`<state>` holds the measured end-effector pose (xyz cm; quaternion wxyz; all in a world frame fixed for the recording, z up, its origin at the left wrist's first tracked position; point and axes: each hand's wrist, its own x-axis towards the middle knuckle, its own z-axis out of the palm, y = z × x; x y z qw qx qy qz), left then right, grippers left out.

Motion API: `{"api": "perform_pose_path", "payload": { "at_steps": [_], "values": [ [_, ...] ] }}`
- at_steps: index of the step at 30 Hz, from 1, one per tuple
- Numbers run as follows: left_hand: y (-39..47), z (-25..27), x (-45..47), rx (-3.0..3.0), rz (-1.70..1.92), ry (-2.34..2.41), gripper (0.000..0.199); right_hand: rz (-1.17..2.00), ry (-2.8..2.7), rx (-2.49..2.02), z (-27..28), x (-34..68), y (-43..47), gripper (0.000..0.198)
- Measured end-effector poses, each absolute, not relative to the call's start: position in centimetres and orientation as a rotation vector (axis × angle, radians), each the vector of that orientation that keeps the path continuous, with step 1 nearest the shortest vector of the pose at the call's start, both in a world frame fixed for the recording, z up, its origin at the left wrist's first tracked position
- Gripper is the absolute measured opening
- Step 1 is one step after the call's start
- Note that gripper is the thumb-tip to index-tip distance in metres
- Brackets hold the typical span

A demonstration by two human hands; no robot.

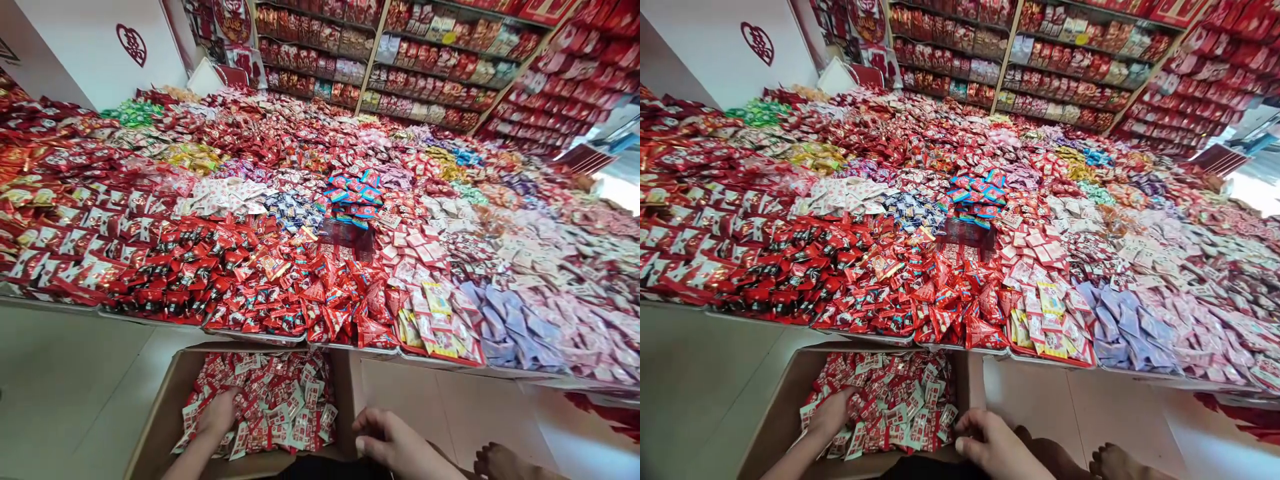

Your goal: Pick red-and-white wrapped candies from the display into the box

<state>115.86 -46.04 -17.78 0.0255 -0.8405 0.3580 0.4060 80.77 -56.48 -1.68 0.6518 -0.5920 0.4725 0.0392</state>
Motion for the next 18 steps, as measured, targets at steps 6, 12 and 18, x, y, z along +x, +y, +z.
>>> {"api": "perform_pose_path", "payload": {
  "at_steps": [6,12,18],
  "values": [
    [-47.4,-14.2,113.6,-2.675,1.501,1.278,0.034,0.012,1.114,-1.251,-6.4,83.3,-53.9,0.022],
    [-48.5,-10.1,108.4,-2.578,2.178,1.421,0.033,-0.175,0.977,-0.943,-8.5,87.7,-53.6,0.082],
    [-48.9,-7.5,105.4,-2.481,2.649,1.306,0.030,-0.362,0.978,-0.647,-8.2,89.3,-52.3,0.057]
  ]
}}
